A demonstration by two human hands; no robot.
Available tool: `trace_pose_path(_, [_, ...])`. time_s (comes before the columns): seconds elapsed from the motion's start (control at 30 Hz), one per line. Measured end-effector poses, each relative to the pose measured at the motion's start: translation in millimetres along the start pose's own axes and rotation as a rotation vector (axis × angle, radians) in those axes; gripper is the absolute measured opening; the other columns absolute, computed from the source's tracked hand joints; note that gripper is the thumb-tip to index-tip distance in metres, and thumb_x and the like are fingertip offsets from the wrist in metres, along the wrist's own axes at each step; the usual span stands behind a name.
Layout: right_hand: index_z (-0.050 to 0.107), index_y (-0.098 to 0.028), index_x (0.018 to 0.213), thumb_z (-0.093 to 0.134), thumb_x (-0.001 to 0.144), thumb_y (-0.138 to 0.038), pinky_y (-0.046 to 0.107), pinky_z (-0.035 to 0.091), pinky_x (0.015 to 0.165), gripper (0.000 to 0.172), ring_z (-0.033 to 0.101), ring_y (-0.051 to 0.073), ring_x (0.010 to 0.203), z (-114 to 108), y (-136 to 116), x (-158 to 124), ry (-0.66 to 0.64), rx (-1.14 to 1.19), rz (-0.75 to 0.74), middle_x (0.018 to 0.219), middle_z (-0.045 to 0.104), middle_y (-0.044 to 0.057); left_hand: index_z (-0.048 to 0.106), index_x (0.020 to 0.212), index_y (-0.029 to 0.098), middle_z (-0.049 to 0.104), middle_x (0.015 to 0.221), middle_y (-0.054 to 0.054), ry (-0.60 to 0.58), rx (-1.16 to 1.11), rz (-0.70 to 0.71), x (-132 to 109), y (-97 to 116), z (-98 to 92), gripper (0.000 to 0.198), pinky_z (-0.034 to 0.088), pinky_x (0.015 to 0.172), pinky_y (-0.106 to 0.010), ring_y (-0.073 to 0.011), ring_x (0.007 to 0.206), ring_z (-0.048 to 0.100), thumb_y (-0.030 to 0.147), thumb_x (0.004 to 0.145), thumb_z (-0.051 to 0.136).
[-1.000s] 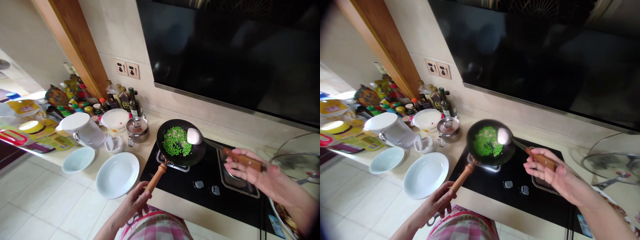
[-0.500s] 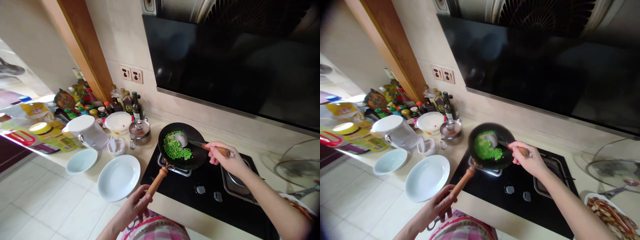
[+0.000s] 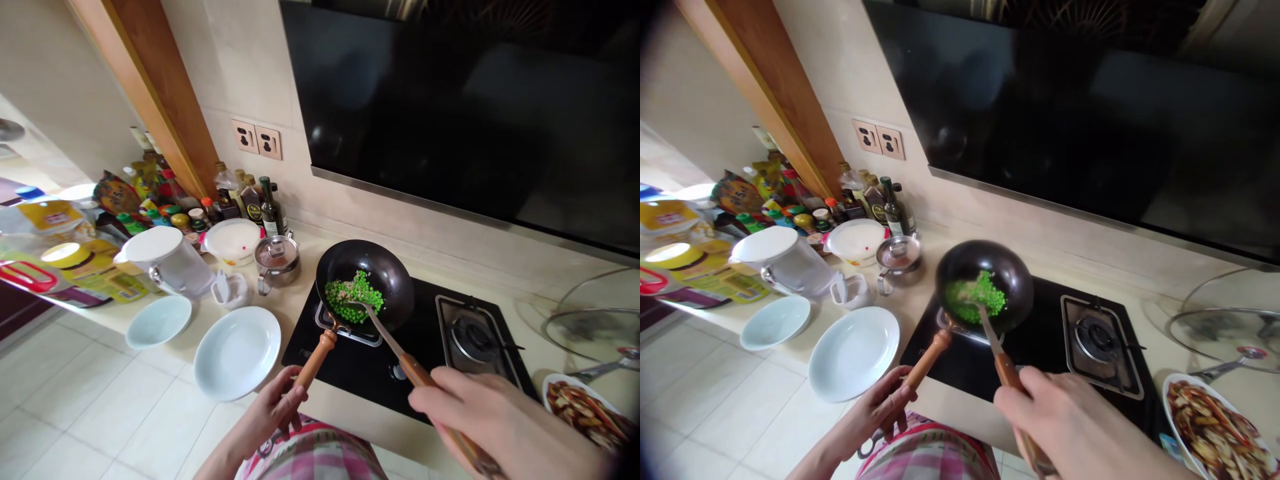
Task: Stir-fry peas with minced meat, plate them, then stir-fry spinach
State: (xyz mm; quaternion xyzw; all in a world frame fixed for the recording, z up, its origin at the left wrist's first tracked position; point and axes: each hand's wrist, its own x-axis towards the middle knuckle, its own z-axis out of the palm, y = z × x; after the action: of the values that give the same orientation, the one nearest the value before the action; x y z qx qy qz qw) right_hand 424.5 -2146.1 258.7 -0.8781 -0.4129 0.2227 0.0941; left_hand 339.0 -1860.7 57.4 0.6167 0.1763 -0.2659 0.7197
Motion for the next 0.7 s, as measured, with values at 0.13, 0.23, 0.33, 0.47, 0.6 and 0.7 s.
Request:
trace_pose_path(0.13, [0.062, -0.023, 0.079, 0.055, 0.069, -0.006, 0.022, 0.032, 0.047, 0.02, 0.047, 0.009, 0.049, 10, 10, 31, 0.156, 0.009, 0.017, 0.067, 0.057, -0.002, 0.045, 0.116, 0.023, 0.057, 0.09, -0.001, 0.004, 0.016, 0.007, 0, 2, -0.1, 0.065, 0.046, 0.045, -0.023, -0.0141, 0.06, 0.064, 0.069, 0.073, 0.06])
trace_pose_path(0.23, [0.068, -0.025, 0.095, 0.05, 0.086, -0.026, 0.024, 0.043, 0.053, 0.02, 0.056, 0.012, 0.054, -2, 50, 37, 0.388, 0.122, 0.166, 0.073, 0.065, 0.002, 0.046, 0.116, 0.023, 0.057, 0.088, -0.001, 0.006, 0.014, 0.013, 0, 2, -1.4, 0.065, 0.047, 0.045, -0.024, -0.0147, 0.06, 0.064, 0.069, 0.073, 0.06])
trace_pose_path(0.33, [0.069, -0.023, 0.098, 0.056, 0.084, -0.044, 0.026, 0.049, 0.052, 0.029, 0.062, 0.015, 0.054, -20, 96, 28, 0.578, 0.398, 0.467, 0.071, 0.067, 0.003, 0.045, 0.119, 0.023, 0.059, 0.09, -0.002, 0.002, 0.011, 0.022, -1, 1, -3.7, 0.066, 0.049, 0.047, -0.024, -0.0154, 0.061, 0.066, 0.068, 0.074, 0.059])
trace_pose_path(0.47, [0.065, -0.017, 0.094, 0.062, 0.076, -0.048, 0.024, 0.046, 0.04, 0.036, 0.059, 0.015, 0.043, -1, 137, 46, 0.859, 0.827, 0.72, 0.058, 0.064, 0.002, 0.036, 0.13, 0.026, 0.062, 0.088, -0.002, -0.03, 0.029, -0.019, -6, 2, -5.5, 0.07, 0.046, 0.043, -0.022, -0.0131, 0.053, 0.064, 0.066, 0.078, 0.058])
trace_pose_path(0.6, [0.061, -0.015, 0.094, 0.062, 0.075, -0.049, 0.025, 0.047, 0.041, 0.039, 0.059, 0.016, 0.044, 44, 135, 73, 1.012, 1.175, 0.612, 0.056, 0.064, 0.003, 0.032, 0.135, 0.024, 0.061, 0.075, 0.001, -0.039, 0.044, -0.04, -8, -1, -4.8, 0.073, 0.037, 0.036, -0.017, -0.0106, 0.046, 0.06, 0.066, 0.08, 0.055])
trace_pose_path(0.7, [0.065, -0.018, 0.099, 0.06, 0.082, -0.048, 0.028, 0.053, 0.052, 0.035, 0.065, 0.017, 0.055, 54, 121, 70, 0.83, 0.959, 0.436, 0.07, 0.068, 0.004, 0.032, 0.135, 0.024, 0.06, 0.075, 0.001, -0.017, 0.054, -0.032, -6, -6, -3.7, 0.075, 0.037, 0.035, -0.017, -0.0108, 0.047, 0.06, 0.067, 0.078, 0.056])
